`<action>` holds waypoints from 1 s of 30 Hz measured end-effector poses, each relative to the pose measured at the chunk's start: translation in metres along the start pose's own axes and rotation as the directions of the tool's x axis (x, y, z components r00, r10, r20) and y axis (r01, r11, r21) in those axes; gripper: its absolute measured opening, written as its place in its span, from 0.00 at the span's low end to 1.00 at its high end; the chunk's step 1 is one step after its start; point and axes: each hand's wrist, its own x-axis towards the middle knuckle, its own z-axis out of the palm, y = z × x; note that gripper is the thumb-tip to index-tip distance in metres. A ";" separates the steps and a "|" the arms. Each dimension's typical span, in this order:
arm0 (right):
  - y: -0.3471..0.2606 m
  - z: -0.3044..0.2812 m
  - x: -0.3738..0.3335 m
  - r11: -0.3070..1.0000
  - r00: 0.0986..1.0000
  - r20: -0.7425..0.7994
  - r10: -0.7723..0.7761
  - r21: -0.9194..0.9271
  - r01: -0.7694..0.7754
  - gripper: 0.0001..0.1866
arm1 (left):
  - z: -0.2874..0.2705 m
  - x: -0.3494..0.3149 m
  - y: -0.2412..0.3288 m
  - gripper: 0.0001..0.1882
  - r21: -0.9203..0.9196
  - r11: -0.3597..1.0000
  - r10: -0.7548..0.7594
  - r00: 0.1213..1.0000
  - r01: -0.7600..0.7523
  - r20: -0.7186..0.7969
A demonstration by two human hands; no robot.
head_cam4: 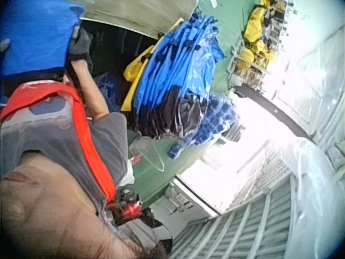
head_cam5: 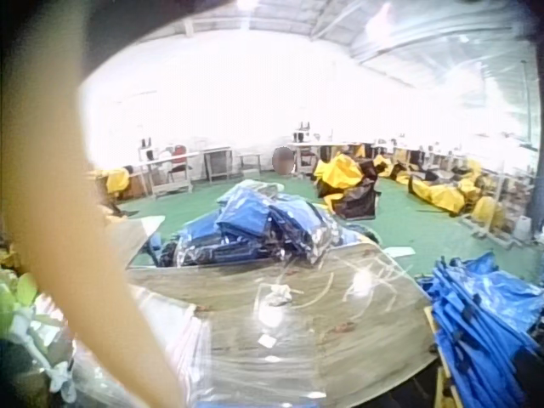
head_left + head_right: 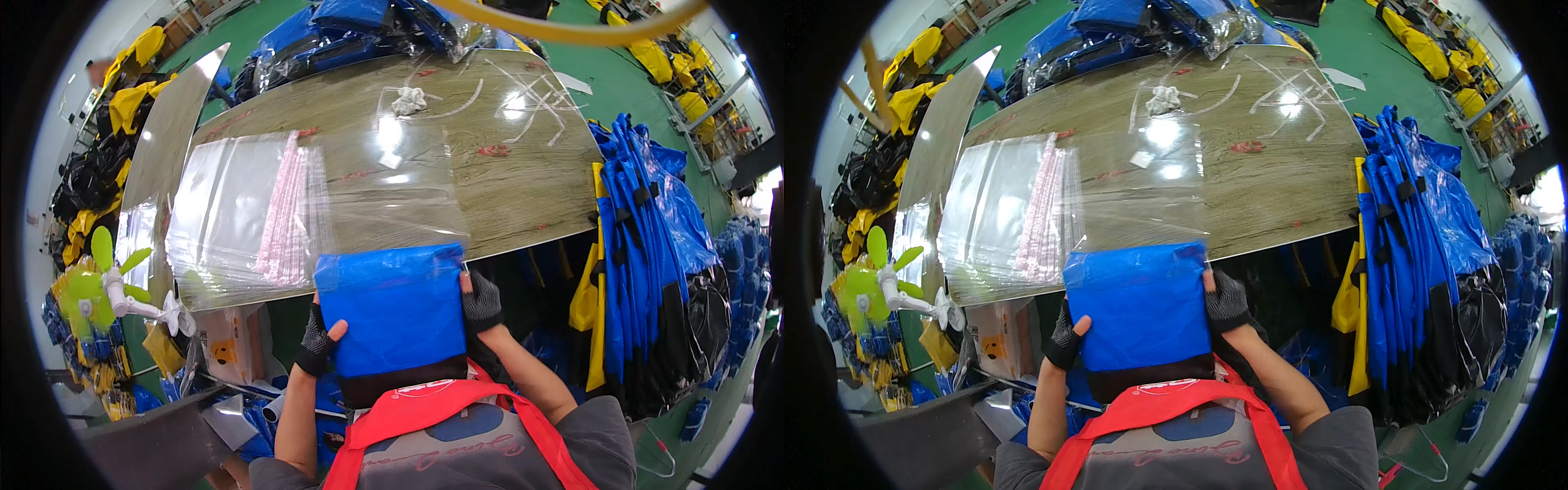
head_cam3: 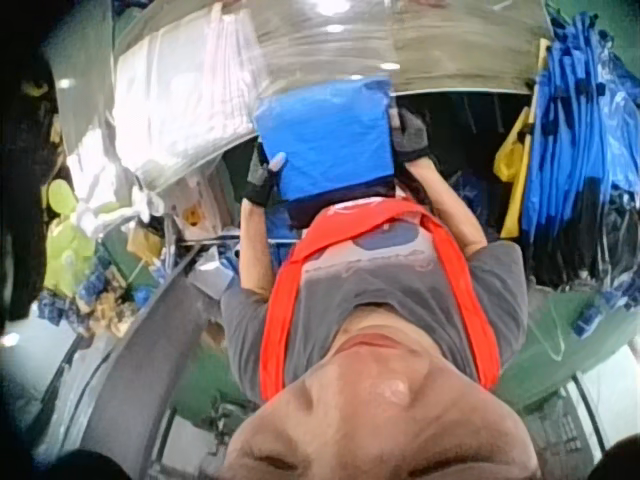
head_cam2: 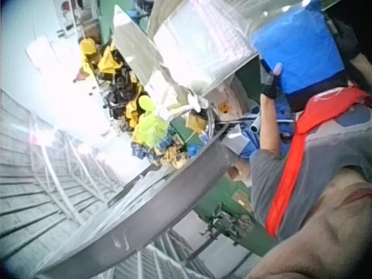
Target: The person folds blue and black tarps and places them into clear plastic bags. They repeat this process for multiple tarps, stacking the packaged items on the table.
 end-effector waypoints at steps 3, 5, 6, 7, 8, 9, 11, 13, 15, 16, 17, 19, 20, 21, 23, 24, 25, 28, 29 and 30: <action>-0.012 -0.011 -0.028 0.999 0.998 0.059 0.011 -0.033 -0.010 0.17 | 0.004 -0.003 0.000 0.29 0.010 0.998 -0.066 0.997 0.066 -0.036; -0.015 -0.030 -0.034 0.993 0.988 0.155 -0.002 -0.120 0.021 0.14 | 0.005 -0.001 -0.021 0.24 -0.009 0.984 -0.176 0.971 0.177 -0.162; -0.011 -0.039 -0.034 0.972 0.969 0.239 0.070 -0.233 -0.013 0.13 | 0.017 -0.003 -0.019 0.20 0.121 0.970 -0.180 0.956 0.212 -0.232; -0.006 -0.048 -0.033 0.938 0.938 0.313 0.151 -0.346 -0.036 0.13 | 0.022 -0.005 -0.030 0.23 0.230 0.951 -0.139 0.950 0.206 -0.279; 0.006 -0.057 -0.031 0.970 0.896 0.397 0.198 -0.212 -0.121 0.14 | 0.019 -0.004 -0.033 0.26 0.258 0.926 -0.209 0.943 0.277 -0.261; 0.022 -0.065 -0.027 0.973 0.846 0.481 0.229 -0.080 -0.218 0.16 | 0.017 -0.001 -0.035 0.28 0.290 0.893 -0.280 0.929 0.345 -0.243; 0.037 -0.072 -0.014 0.768 0.819 0.523 0.235 0.417 -0.487 0.23 | -0.003 0.009 -0.039 0.32 0.232 0.940 -0.251 0.967 0.251 -0.032; -0.002 -0.070 0.017 0.381 0.731 0.630 0.264 0.628 -0.679 0.24 | 0.009 0.020 0.001 0.38 -0.170 0.970 -0.152 0.981 0.171 0.123; -0.004 -0.057 0.031 0.778 0.723 0.602 0.338 0.253 -0.575 0.28 | 0.004 0.038 -0.001 0.33 -0.300 0.903 -0.261 0.948 0.306 0.182; -0.012 -0.043 0.029 0.725 0.761 0.555 0.336 0.364 -0.585 0.26 | 0.008 0.038 -0.003 0.31 -0.214 0.945 -0.244 0.969 0.248 0.044; 0.000 -0.037 0.030 0.775 0.840 0.424 0.340 0.380 -0.505 0.24 | 0.019 0.040 -0.006 0.29 -0.117 0.973 -0.209 0.974 0.199 -0.084; -0.025 -0.035 0.031 0.738 0.877 0.245 0.414 0.474 -0.480 0.23 | 0.024 0.028 -0.026 0.22 0.162 0.987 0.021 0.962 0.024 -0.273; -0.022 -0.036 0.021 0.716 0.861 0.262 0.436 0.479 -0.508 0.24 | 0.039 0.010 -0.027 0.24 0.210 0.975 0.118 0.961 -0.065 -0.248; -0.017 -0.036 0.004 0.691 0.844 0.284 0.455 0.486 -0.536 0.25 | 0.052 -0.011 -0.025 0.28 0.257 0.954 0.213 0.951 -0.153 -0.224; 0.015 -0.037 -0.038 0.796 0.846 0.419 0.329 0.359 -0.487 0.38 | 0.049 -0.041 -0.044 0.40 -0.077 0.997 -0.033 0.998 0.028 -0.059; 0.022 -0.035 -0.059 0.842 0.868 0.409 0.282 0.329 -0.428 0.47 | 0.035 -0.049 -0.054 0.49 -0.063 0.995 -0.080 0.996 0.082 0.034; 0.034 -0.040 -0.069 0.872 0.869 0.440 0.228 0.305 -0.383 0.49 | 0.019 -0.046 -0.060 0.48 0.051 0.999 -0.015 0.993 0.009 0.115; 0.019 -0.072 -0.049 0.924 0.687 0.697 0.206 0.092 -0.371 0.48 | 0.002 -0.037 -0.050 0.43 0.102 0.992 0.030 0.943 -0.068 0.330; 0.005 -0.086 -0.028 0.939 0.551 0.802 0.229 -0.033 -0.343 0.45 | 0.002 -0.021 -0.034 0.41 -0.039 0.999 0.000 0.927 0.016 0.375; 0.012 -0.082 -0.013 0.839 0.639 0.743 0.198 0.208 -0.502 0.39 | 0.000 -0.006 -0.036 0.38 -0.160 0.987 0.015 0.966 0.027 0.258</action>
